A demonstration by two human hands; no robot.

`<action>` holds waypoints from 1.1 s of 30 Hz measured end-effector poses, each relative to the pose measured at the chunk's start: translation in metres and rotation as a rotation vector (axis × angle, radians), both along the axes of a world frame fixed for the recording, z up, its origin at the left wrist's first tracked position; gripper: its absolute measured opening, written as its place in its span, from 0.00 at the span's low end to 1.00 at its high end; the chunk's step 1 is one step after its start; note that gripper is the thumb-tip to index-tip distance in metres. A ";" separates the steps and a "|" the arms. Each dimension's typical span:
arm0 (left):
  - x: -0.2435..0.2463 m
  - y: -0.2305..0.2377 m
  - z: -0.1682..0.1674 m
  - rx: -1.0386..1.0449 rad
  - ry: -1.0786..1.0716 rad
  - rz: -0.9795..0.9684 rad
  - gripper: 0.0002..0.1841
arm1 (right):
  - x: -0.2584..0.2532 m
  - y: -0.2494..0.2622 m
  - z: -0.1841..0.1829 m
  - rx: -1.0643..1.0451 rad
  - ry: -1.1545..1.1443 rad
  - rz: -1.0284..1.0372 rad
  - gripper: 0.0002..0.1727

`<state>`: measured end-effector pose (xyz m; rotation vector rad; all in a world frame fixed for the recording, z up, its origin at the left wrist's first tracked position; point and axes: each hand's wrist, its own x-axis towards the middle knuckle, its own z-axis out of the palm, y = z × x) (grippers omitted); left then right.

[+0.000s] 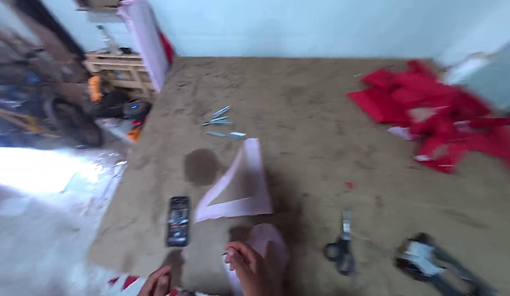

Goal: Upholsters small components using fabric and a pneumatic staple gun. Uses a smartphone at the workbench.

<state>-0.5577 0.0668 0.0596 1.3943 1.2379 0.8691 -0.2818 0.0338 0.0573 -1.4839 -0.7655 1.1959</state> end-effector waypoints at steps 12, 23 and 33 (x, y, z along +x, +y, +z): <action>-0.058 0.172 -0.069 -0.411 -0.139 -0.082 0.26 | -0.157 0.128 -0.050 -0.357 -0.025 -0.190 0.29; -0.003 0.274 -0.070 -0.300 -0.474 0.114 0.32 | -0.178 0.227 -0.052 0.008 0.504 -0.229 0.33; 0.078 0.394 -0.097 -0.175 -0.810 -0.071 0.26 | -0.120 0.351 -0.084 0.339 0.165 -0.358 0.23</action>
